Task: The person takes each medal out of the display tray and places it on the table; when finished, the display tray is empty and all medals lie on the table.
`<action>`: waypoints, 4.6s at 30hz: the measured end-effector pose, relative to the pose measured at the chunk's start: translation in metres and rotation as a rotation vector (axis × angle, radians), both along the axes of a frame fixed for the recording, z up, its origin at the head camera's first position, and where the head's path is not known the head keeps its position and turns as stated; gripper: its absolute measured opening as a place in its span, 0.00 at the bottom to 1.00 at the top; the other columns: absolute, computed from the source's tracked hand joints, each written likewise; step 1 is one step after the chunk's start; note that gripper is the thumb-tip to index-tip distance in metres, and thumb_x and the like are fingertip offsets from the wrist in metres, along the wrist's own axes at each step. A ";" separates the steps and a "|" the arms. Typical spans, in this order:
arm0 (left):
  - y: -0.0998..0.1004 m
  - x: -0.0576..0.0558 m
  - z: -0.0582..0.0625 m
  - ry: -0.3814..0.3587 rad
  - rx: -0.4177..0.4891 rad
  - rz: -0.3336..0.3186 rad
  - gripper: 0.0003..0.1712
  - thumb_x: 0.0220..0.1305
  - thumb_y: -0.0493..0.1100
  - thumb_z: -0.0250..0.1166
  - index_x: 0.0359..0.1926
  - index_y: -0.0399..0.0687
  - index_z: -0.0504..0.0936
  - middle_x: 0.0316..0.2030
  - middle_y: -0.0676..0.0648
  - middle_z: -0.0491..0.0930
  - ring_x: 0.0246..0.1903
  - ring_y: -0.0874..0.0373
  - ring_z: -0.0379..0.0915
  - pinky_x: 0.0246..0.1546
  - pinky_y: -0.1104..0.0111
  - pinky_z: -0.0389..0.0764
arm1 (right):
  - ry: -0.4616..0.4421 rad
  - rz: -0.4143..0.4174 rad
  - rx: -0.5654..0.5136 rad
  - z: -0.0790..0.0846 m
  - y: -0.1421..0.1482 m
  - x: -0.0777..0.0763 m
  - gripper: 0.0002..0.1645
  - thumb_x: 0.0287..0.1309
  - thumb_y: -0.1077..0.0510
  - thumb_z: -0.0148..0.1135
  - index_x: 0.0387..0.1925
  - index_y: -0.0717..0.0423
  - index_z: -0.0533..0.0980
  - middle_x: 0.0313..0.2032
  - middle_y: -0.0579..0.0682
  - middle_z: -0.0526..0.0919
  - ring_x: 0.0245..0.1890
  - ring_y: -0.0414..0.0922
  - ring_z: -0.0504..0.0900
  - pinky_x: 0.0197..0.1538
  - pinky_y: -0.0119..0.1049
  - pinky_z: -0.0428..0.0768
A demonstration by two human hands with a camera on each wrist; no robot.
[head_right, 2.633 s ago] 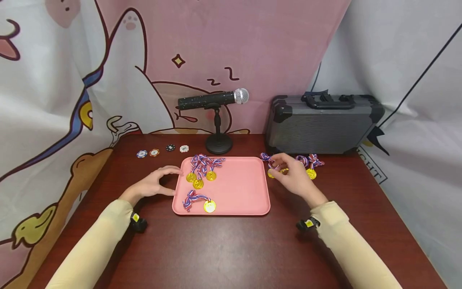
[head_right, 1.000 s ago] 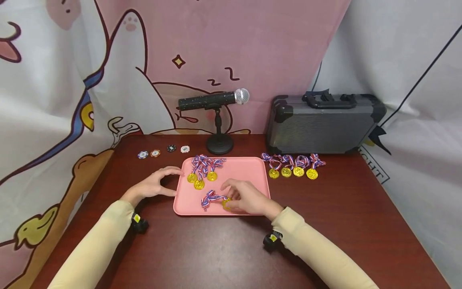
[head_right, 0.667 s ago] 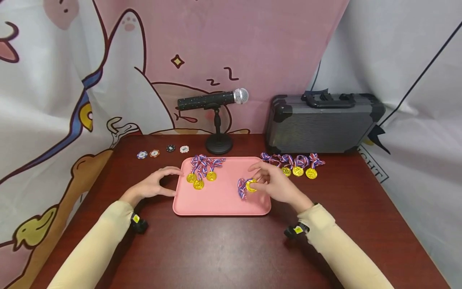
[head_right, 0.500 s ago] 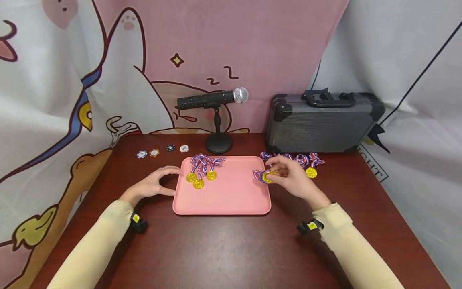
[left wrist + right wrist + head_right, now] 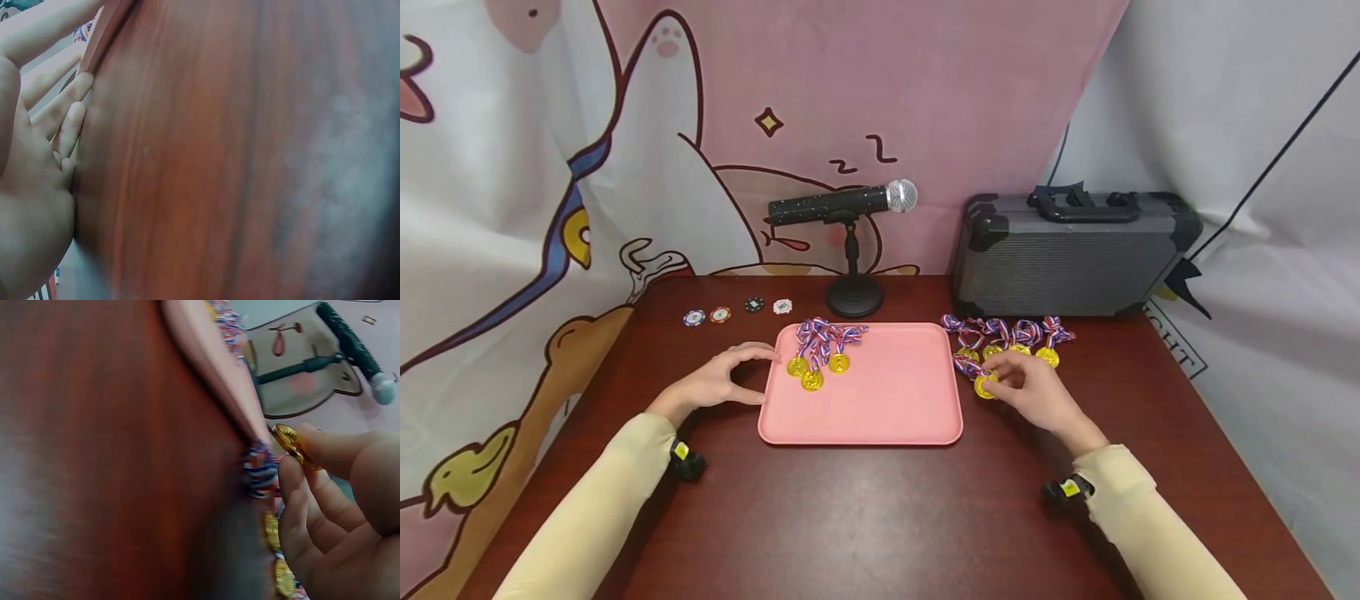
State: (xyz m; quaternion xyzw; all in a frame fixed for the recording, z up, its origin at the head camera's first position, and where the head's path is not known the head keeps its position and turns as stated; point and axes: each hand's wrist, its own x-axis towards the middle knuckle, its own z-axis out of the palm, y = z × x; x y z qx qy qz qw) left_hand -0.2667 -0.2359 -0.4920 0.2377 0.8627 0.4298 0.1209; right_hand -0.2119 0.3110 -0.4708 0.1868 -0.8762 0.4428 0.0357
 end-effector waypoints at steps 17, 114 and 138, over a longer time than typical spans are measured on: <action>0.000 0.006 0.005 -0.001 0.016 0.004 0.40 0.51 0.42 0.84 0.66 0.48 0.81 0.70 0.43 0.73 0.72 0.42 0.57 0.72 0.33 0.53 | 0.140 -0.017 0.282 -0.010 -0.014 0.002 0.18 0.54 0.59 0.82 0.46 0.55 0.84 0.33 0.44 0.88 0.30 0.38 0.83 0.33 0.35 0.79; 0.002 0.004 0.001 -0.035 0.043 0.025 0.43 0.50 0.40 0.84 0.68 0.47 0.79 0.71 0.41 0.72 0.74 0.41 0.54 0.73 0.32 0.49 | -0.008 -0.052 -0.020 0.064 -0.007 -0.010 0.25 0.61 0.66 0.75 0.59 0.59 0.78 0.40 0.59 0.86 0.34 0.41 0.86 0.34 0.30 0.83; 0.008 0.013 0.014 0.008 0.054 0.007 0.40 0.51 0.34 0.82 0.66 0.37 0.79 0.70 0.34 0.72 0.72 0.36 0.57 0.73 0.35 0.48 | -0.051 -0.071 0.102 0.003 0.039 0.011 0.24 0.59 0.65 0.77 0.56 0.63 0.80 0.39 0.58 0.86 0.33 0.38 0.85 0.34 0.29 0.81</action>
